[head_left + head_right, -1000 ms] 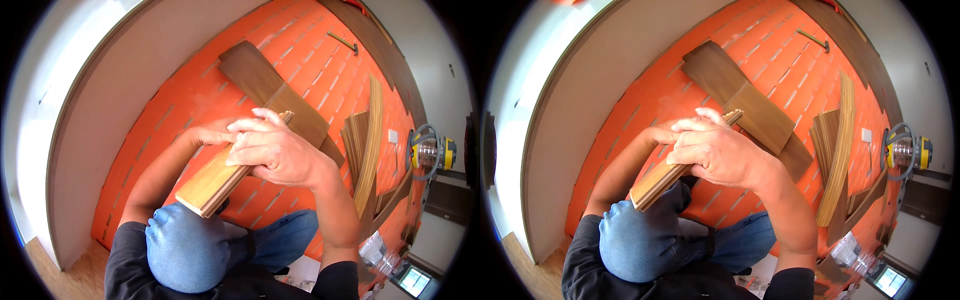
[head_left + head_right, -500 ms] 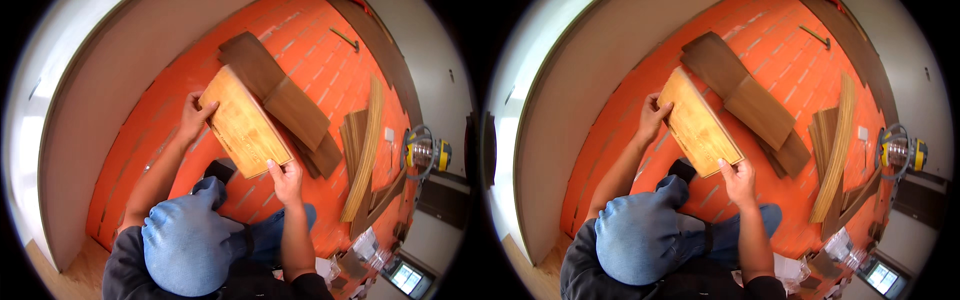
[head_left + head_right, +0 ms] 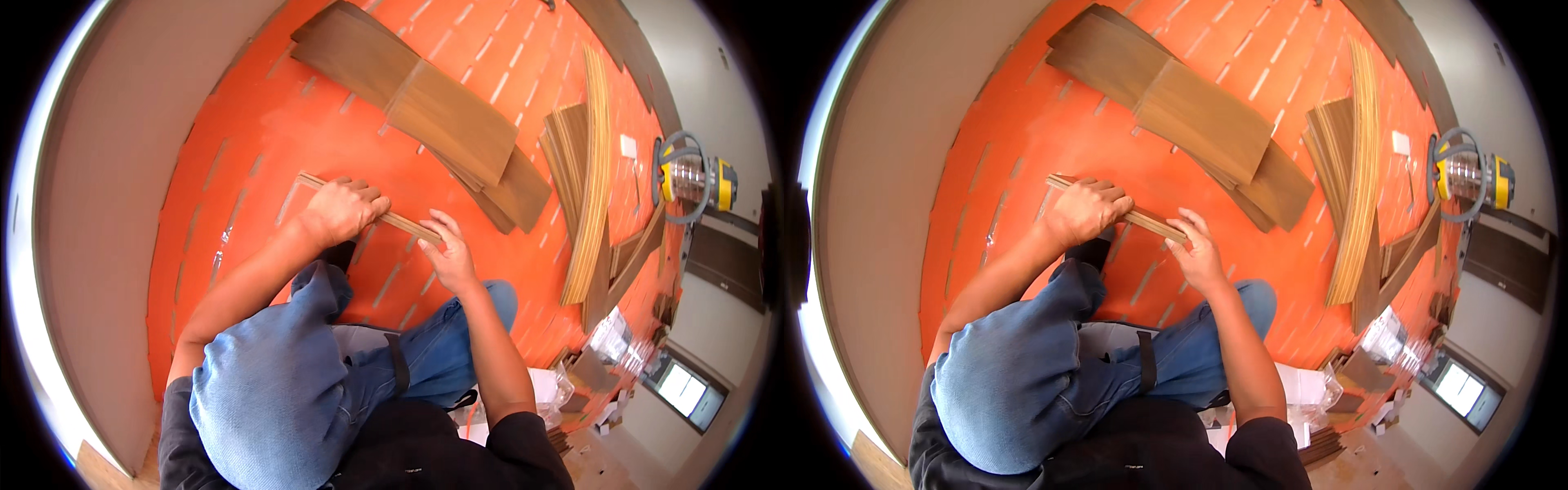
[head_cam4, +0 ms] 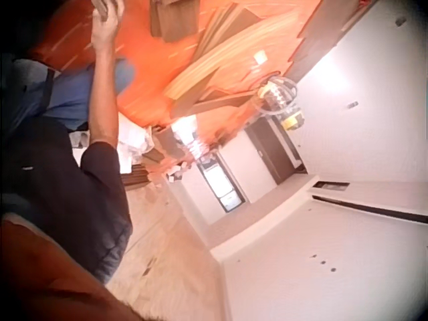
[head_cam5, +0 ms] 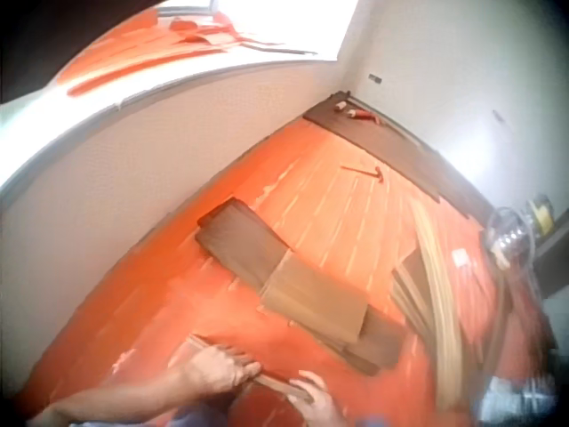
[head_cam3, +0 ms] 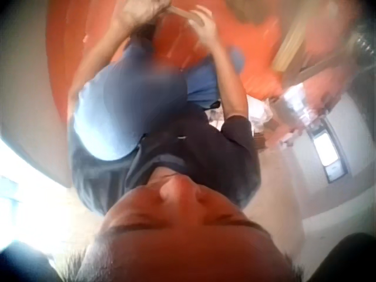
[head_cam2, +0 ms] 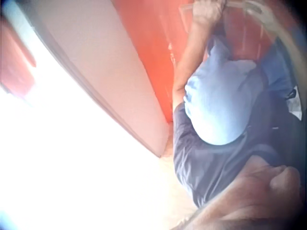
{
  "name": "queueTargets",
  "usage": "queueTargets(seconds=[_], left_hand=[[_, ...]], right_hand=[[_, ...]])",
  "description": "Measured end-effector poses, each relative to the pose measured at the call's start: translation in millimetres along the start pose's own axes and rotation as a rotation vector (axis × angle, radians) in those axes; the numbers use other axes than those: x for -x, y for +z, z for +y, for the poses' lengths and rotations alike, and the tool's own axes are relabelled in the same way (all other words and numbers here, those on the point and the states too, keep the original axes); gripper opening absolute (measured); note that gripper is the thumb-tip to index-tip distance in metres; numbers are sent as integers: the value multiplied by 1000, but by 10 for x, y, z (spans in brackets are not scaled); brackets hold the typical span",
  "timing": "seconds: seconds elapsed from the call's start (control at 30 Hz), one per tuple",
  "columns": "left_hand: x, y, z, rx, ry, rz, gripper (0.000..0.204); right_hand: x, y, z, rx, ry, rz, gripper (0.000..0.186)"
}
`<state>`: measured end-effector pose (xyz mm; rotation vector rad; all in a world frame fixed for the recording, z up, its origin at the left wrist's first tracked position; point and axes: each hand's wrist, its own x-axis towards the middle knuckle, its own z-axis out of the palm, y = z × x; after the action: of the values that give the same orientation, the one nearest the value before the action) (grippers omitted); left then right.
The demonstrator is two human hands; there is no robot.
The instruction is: The person picks up wooden floor planks, peels a transparent plastic protective film from their surface by hand, and sets the planks back down on the floor while kneeling on a subfloor underlay.
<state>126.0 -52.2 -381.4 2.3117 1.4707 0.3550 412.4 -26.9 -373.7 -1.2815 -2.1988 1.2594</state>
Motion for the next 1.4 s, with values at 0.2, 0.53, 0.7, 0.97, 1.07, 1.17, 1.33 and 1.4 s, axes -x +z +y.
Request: queueTargets(seconds=[0.2,0.53,0.7,0.97,1.07,1.17,1.33,1.4], left_hand=[[-125,106,139,-45,7,-47,12],[-155,23,194,-33,4,-37,12],[-184,12,201,-81,3,-31,14],[-203,27,200,-82,-5,-66,17],[-179,42,192,-84,8,-49,17],[-190,37,194,-84,9,-45,17],[-190,57,183,-80,-1,-46,18],[-198,49,192,-103,-7,-63,18]], right_hand=[[189,-409,186,-288,363,-239,40],[70,-502,343,-590,418,-397,42],[-31,-561,469,-647,390,-467,44],[-121,-656,319,-598,477,-465,41],[-159,-654,265,-568,492,-471,39],[-158,-640,274,-579,502,-458,38],[-180,-619,217,-566,534,-432,37],[-188,-616,238,-575,538,-426,37]])
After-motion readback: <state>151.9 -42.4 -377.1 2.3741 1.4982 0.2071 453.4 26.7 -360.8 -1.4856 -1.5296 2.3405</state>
